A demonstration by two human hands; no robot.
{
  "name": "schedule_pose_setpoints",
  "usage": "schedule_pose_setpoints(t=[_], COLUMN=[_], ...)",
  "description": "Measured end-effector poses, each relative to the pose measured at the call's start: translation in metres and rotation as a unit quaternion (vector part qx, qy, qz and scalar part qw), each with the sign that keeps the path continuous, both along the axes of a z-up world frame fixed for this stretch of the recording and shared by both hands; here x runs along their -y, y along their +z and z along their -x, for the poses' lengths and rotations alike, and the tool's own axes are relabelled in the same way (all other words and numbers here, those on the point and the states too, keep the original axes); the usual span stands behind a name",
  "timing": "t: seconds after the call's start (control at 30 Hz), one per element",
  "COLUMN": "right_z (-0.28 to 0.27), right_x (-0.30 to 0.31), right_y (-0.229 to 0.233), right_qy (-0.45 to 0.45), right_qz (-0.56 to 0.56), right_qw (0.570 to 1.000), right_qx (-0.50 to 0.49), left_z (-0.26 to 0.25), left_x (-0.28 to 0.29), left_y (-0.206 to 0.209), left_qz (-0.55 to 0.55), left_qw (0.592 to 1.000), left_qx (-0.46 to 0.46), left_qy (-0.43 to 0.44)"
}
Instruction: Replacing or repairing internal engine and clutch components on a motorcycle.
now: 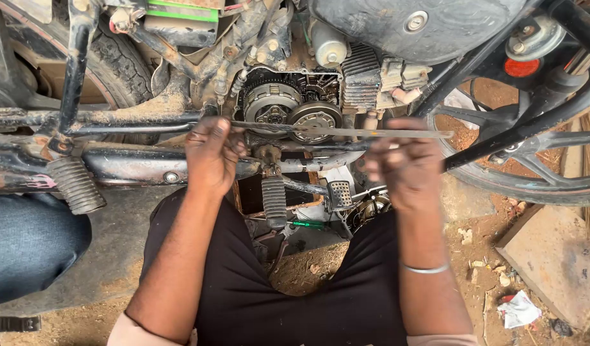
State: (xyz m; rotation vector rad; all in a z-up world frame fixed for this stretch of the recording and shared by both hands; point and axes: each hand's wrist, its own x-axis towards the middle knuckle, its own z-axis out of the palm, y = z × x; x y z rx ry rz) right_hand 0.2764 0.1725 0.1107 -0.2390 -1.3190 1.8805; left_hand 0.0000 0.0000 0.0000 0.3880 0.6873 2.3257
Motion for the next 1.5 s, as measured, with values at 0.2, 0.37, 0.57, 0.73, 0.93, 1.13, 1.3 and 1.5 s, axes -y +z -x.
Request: schedule_pose_setpoints(t=[0.2, 0.37, 0.57, 0.73, 0.93, 1.13, 1.3, 1.5], right_z=[0.040, 0.045, 0.039, 0.013, 0.006, 0.007, 0.013, 0.015], right_x=[0.032, 0.028, 0.016, -0.026, -0.034, -0.067, -0.074, -0.073], right_y=[-0.040, -0.030, -0.037, -0.014, -0.022, -0.062, -0.086, -0.083], right_qy=[0.073, 0.050, 0.038, -0.099, -0.290, -0.214, -0.190, -0.239], right_qz=[-0.103, -0.186, -0.228, -0.172, -0.471, -0.391, -0.447, -0.395], right_qw=[0.988, 0.966, 0.949, 0.964, 0.761, 0.801, 0.816, 0.846], right_qx=[0.088, 0.172, 0.213, 0.178, 0.339, 0.400, 0.315, 0.265], left_z=[-0.024, -0.019, -0.022, -0.016, -0.016, -0.021, -0.031, -0.087], left_x=[-0.004, -0.003, -0.003, 0.000, -0.002, -0.005, -0.011, -0.011], left_y=[0.017, 0.015, 0.018, 0.021, 0.008, -0.008, 0.001, 0.033], left_qz=[0.077, 0.181, 0.162, 0.224, 0.199, 0.214, 0.336, 0.402], left_qw=[0.983, 0.960, 0.951, 0.946, 0.943, 0.895, 0.813, 0.636], left_qx=[-0.095, -0.172, -0.212, -0.194, -0.228, -0.318, -0.427, -0.659], left_qy=[-0.136, -0.124, -0.155, -0.134, -0.138, -0.229, -0.208, -0.018])
